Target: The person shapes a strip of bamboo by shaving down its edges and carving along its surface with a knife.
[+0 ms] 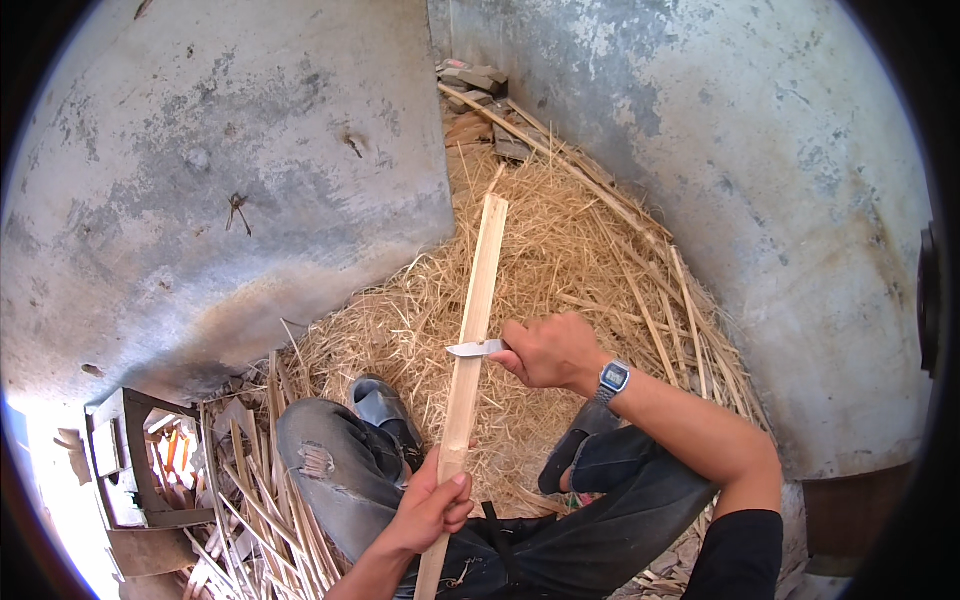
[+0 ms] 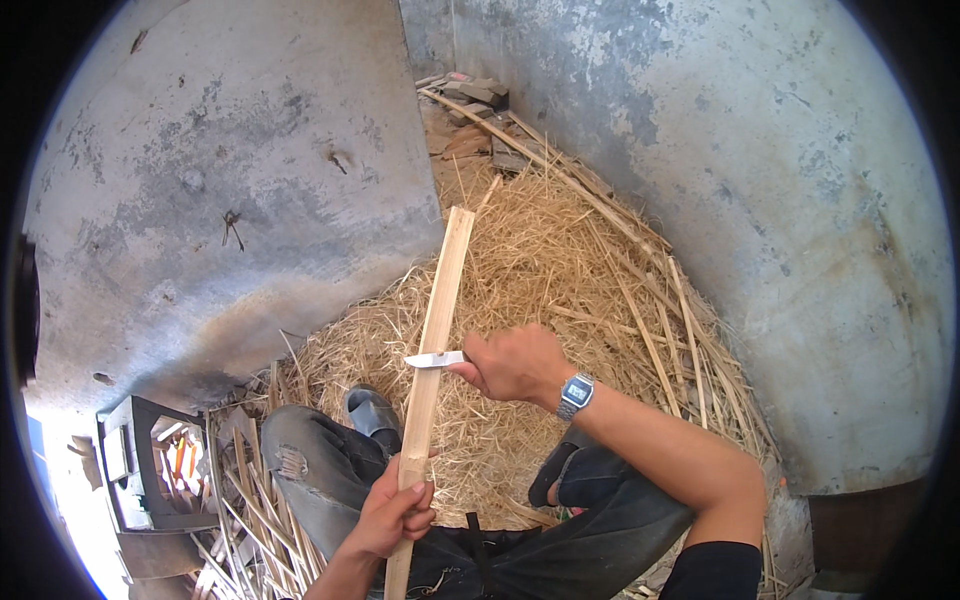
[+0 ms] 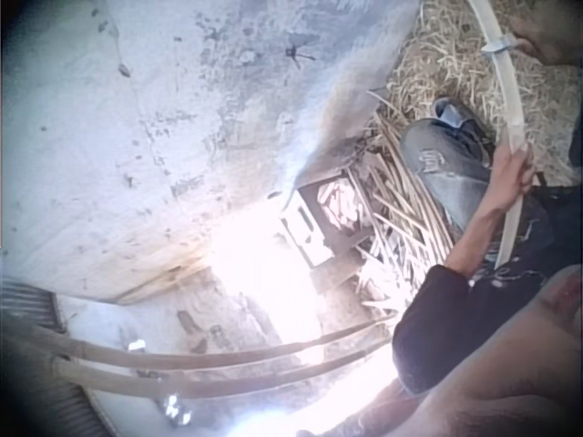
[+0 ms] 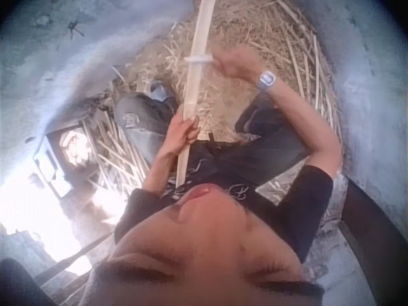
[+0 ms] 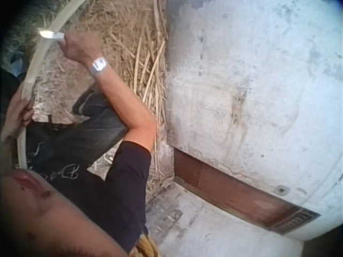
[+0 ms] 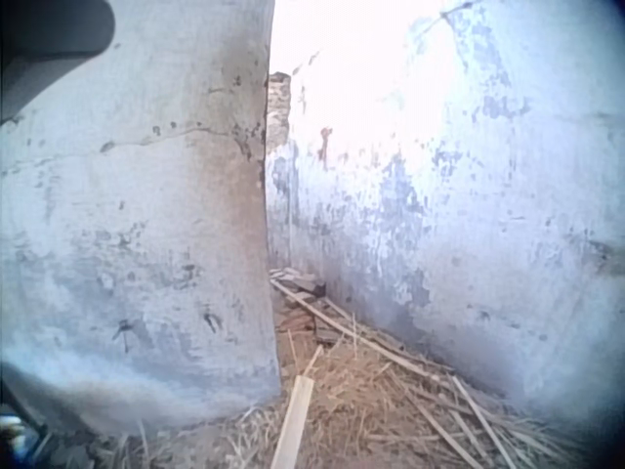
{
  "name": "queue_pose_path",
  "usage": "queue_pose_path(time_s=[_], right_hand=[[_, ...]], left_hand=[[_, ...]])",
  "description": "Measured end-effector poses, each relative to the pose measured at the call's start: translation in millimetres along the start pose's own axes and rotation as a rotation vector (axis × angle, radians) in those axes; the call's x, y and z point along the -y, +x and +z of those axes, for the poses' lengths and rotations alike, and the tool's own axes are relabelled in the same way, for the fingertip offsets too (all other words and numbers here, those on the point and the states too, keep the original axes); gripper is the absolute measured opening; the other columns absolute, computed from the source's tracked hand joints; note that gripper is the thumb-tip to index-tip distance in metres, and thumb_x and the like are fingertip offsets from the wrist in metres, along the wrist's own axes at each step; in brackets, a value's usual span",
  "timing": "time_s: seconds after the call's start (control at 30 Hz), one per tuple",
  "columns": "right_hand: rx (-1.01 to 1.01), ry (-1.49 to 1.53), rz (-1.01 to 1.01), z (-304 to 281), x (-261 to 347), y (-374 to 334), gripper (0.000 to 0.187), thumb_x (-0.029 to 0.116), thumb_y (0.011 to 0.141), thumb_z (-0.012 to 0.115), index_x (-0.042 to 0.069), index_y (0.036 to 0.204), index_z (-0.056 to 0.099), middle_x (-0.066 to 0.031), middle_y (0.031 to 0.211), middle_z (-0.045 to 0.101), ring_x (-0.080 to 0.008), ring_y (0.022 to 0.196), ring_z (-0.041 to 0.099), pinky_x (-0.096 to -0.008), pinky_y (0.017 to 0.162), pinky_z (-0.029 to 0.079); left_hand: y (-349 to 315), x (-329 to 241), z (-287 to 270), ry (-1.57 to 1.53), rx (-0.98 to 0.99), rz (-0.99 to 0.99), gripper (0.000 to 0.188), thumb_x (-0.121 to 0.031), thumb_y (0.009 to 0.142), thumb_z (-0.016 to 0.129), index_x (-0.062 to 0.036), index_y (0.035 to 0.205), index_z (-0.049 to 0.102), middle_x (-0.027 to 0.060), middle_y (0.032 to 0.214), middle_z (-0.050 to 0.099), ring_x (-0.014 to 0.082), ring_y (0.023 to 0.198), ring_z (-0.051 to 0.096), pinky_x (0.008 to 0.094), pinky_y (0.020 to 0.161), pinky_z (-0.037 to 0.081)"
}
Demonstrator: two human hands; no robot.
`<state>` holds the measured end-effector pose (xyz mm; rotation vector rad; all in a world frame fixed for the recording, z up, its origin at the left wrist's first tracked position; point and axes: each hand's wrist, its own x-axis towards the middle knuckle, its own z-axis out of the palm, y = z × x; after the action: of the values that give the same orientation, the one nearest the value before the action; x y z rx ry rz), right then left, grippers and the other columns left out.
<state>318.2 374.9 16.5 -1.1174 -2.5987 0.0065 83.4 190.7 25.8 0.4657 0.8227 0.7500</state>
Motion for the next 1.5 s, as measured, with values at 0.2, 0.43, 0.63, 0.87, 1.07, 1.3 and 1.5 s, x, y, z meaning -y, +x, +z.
queue_pose_path(time_s=[0.2,0.43,0.63,0.87,1.07,1.3,1.5], right_hand=[[-0.111,-0.036,-0.026,-3,-8,6,0.05,0.056,0.102,0.05,0.012,0.079,0.057,-0.0086,0.053,0.059,-0.0287,0.043,0.061,-0.0427,0.039,0.046],[-0.153,-0.077,-0.028,-4,-14,8,0.05,0.057,0.102,0.049,0.013,0.08,0.057,-0.0085,0.054,0.059,-0.0272,0.043,0.06,-0.0414,0.038,0.044],[0.046,0.019,0.017,-23,-6,14,0.048,0.053,0.102,0.051,0.011,0.082,0.058,-0.0112,0.058,0.06,-0.033,0.05,0.061,-0.0455,0.047,0.046],[0.045,0.145,0.024,-72,40,15,0.049,0.053,0.099,0.056,0.009,0.081,0.064,-0.0128,0.06,0.062,-0.0355,0.056,0.064,-0.047,0.054,0.049],[-0.081,0.215,0.179,-110,102,-18,0.046,0.05,0.098,0.062,0.007,0.084,0.065,-0.0138,0.062,0.062,-0.0378,0.059,0.063,-0.0473,0.056,0.049],[-0.063,0.317,0.412,-156,139,-91,0.027,0.032,0.093,0.066,0.004,0.091,0.065,-0.0162,0.069,0.062,-0.0361,0.065,0.064,-0.0441,0.06,0.048],[0.108,0.404,0.389,-117,109,-148,0.024,0.023,0.093,0.065,0.006,0.109,0.07,-0.02,0.078,0.068,-0.0394,0.072,0.066,-0.0466,0.066,0.052]], left_hand=[[-2,-5,3,-0.041,0.02,0.014,0.048,-0.011,0.107,0.044,-0.0152,0.153,0.031,0.0,0.077,0.037,0.0063,0.052,0.029,0.0226,0.047,0.025],[0,-5,5,-0.061,0.05,0.023,0.05,-0.014,0.107,0.046,-0.0162,0.154,0.03,-0.0011,0.076,0.035,0.0061,0.052,0.029,0.0222,0.046,0.025],[5,-2,-8,-0.074,0.053,0.056,0.049,-0.025,0.108,0.05,-0.0137,0.153,0.034,-0.0011,0.075,0.035,0.0059,0.051,0.027,0.0225,0.045,0.024],[-30,3,-12,-0.091,0.095,0.138,0.048,-0.032,0.11,0.048,-0.0075,0.15,0.038,-0.0009,0.074,0.036,0.0056,0.05,0.027,0.0219,0.043,0.025],[-68,8,3,-0.037,0.126,0.199,0.046,-0.032,0.111,0.045,-0.005,0.147,0.041,0.0001,0.074,0.038,0.006,0.049,0.029,0.0219,0.041,0.029],[-92,51,13,0.077,0.22,0.066,0.046,-0.038,0.112,0.043,-0.0015,0.14,0.048,-0.001,0.071,0.046,0.0073,0.048,0.042,0.0234,0.044,0.041],[-59,91,3,0.274,0.146,0.009,0.043,-0.04,0.11,0.045,0.0002,0.11,0.06,0.0025,0.063,0.054,0.0125,0.045,0.049,0.0269,0.047,0.046]])
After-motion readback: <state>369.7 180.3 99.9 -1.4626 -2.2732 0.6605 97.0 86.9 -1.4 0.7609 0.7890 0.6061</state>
